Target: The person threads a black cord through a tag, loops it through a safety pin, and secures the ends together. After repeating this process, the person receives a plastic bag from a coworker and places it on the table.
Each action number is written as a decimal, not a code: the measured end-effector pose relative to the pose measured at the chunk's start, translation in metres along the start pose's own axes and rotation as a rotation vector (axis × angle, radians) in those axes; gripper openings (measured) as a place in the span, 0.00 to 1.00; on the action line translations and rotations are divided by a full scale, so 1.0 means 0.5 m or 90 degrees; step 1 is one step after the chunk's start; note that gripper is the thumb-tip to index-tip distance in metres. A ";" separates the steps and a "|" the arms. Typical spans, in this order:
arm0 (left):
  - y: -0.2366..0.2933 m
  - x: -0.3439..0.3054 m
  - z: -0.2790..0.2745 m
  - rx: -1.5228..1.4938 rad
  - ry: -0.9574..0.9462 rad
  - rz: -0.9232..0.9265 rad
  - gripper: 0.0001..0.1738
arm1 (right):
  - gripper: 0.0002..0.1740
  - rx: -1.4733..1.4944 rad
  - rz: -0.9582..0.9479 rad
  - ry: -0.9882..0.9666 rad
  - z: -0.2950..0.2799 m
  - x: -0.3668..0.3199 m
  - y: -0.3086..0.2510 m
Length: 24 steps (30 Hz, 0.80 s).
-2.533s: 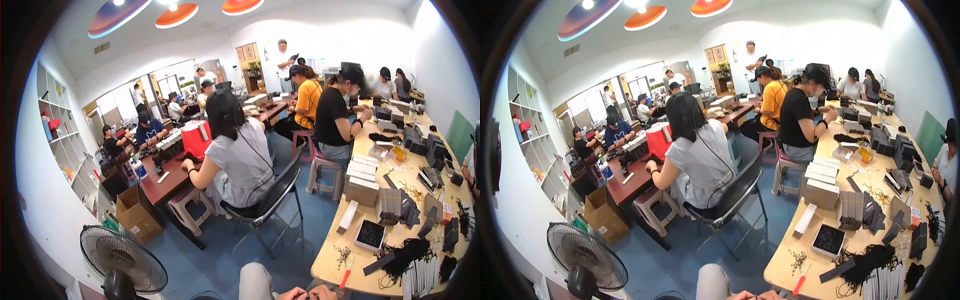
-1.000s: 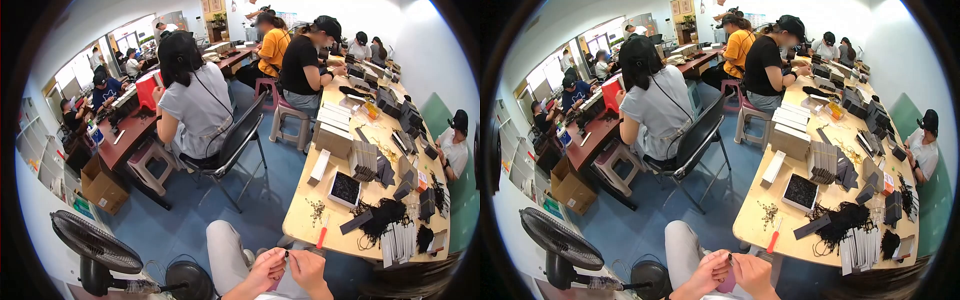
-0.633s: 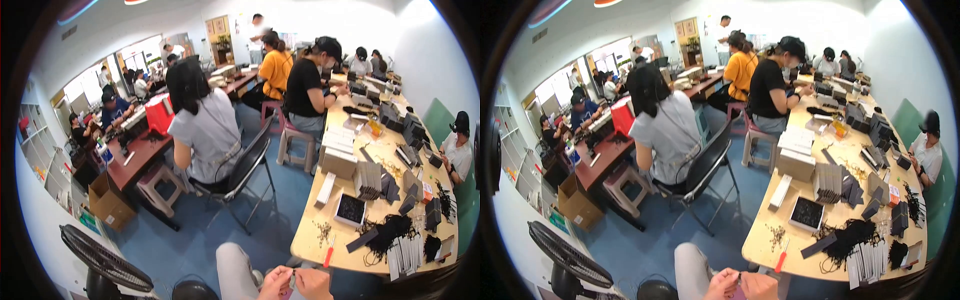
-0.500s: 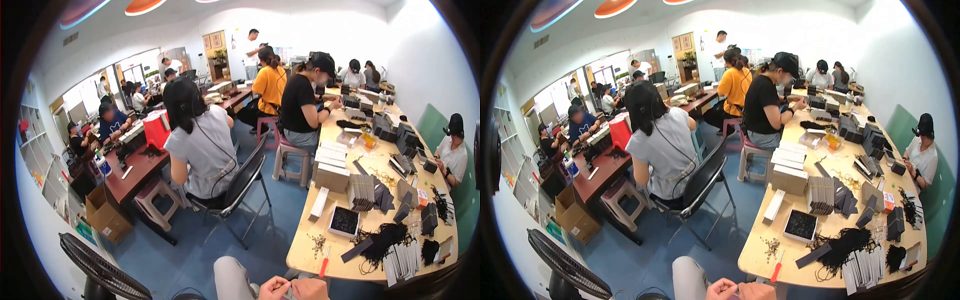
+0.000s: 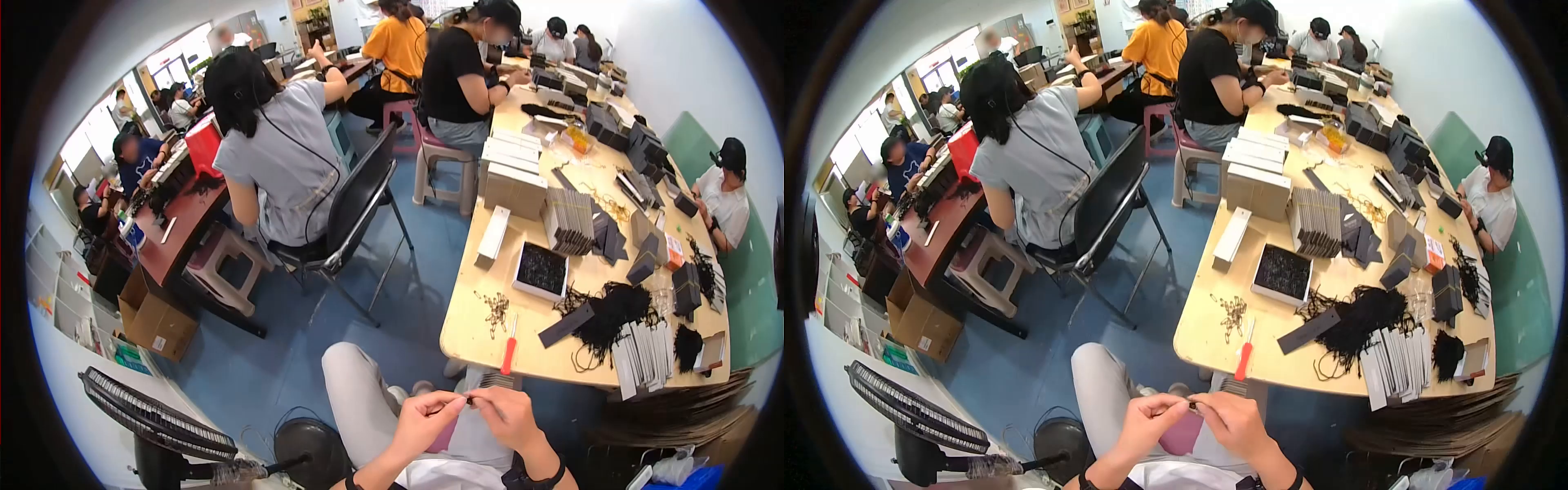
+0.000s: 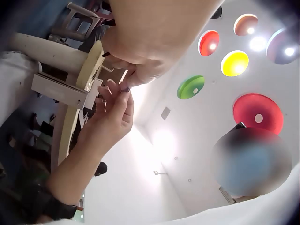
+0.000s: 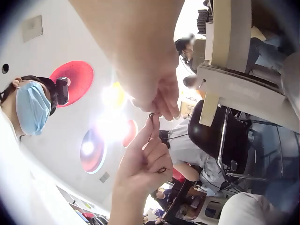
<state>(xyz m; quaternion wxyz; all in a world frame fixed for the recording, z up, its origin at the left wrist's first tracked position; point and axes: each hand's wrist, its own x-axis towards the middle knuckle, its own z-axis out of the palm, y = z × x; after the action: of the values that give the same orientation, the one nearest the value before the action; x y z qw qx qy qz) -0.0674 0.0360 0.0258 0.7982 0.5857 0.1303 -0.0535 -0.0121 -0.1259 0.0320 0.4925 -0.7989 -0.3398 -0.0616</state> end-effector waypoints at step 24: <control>-0.007 -0.026 -0.005 -0.023 -0.110 -0.092 0.13 | 0.03 -0.032 0.029 -0.188 -0.078 -0.043 -0.005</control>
<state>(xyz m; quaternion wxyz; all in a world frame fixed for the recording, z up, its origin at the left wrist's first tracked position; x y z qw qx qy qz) -0.0812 0.0362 0.0254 0.8111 0.5532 0.1042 -0.1586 -0.0206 -0.1680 0.0444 0.4182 -0.8189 -0.3886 0.0591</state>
